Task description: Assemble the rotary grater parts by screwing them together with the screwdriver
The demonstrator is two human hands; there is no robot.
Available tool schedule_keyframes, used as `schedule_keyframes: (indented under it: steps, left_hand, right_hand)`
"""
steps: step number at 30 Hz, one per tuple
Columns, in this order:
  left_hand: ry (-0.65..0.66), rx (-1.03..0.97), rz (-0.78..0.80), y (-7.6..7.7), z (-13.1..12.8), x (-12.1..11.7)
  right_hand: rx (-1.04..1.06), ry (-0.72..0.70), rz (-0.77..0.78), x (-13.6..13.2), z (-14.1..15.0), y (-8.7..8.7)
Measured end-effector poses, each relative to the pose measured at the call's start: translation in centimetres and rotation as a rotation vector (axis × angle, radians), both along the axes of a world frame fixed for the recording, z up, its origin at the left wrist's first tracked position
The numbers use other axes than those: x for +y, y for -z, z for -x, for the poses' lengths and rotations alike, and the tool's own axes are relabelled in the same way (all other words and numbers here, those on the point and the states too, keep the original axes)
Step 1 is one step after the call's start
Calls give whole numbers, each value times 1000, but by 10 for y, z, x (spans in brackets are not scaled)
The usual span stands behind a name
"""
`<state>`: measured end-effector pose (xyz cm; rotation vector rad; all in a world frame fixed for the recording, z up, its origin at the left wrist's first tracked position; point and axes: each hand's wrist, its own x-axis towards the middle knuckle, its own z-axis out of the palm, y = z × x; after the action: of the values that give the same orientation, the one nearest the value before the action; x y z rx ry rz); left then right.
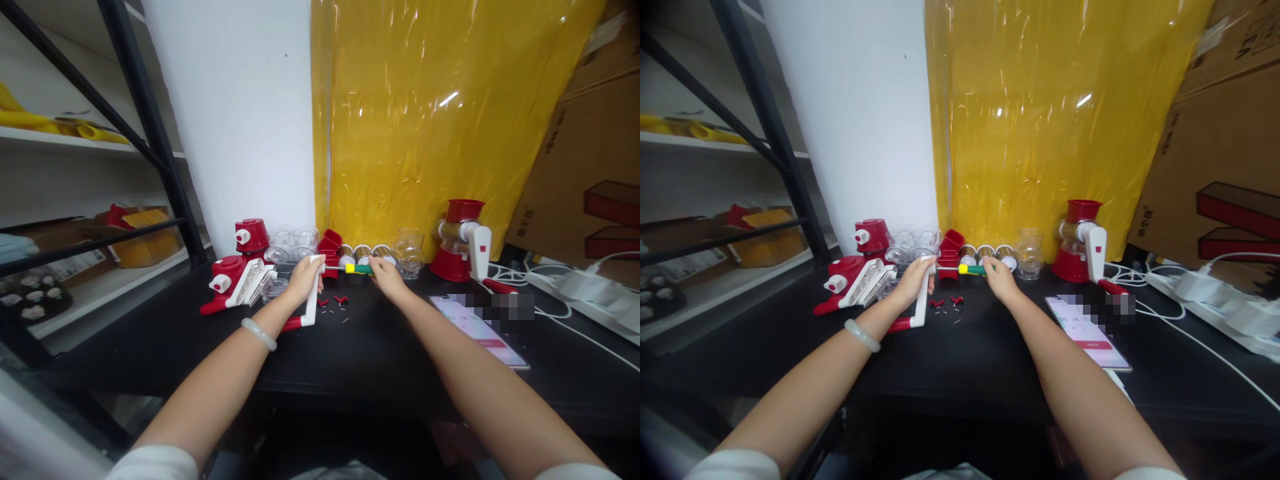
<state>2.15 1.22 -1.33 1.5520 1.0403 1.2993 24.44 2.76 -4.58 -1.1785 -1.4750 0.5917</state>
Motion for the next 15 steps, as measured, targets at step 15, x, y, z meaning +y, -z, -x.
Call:
schedule_keyframes:
  steps: [15]
  left_hand:
    - [59,-9,66,0,-1,-3]
  right_hand:
    - [267,-67,12,13,-2,6]
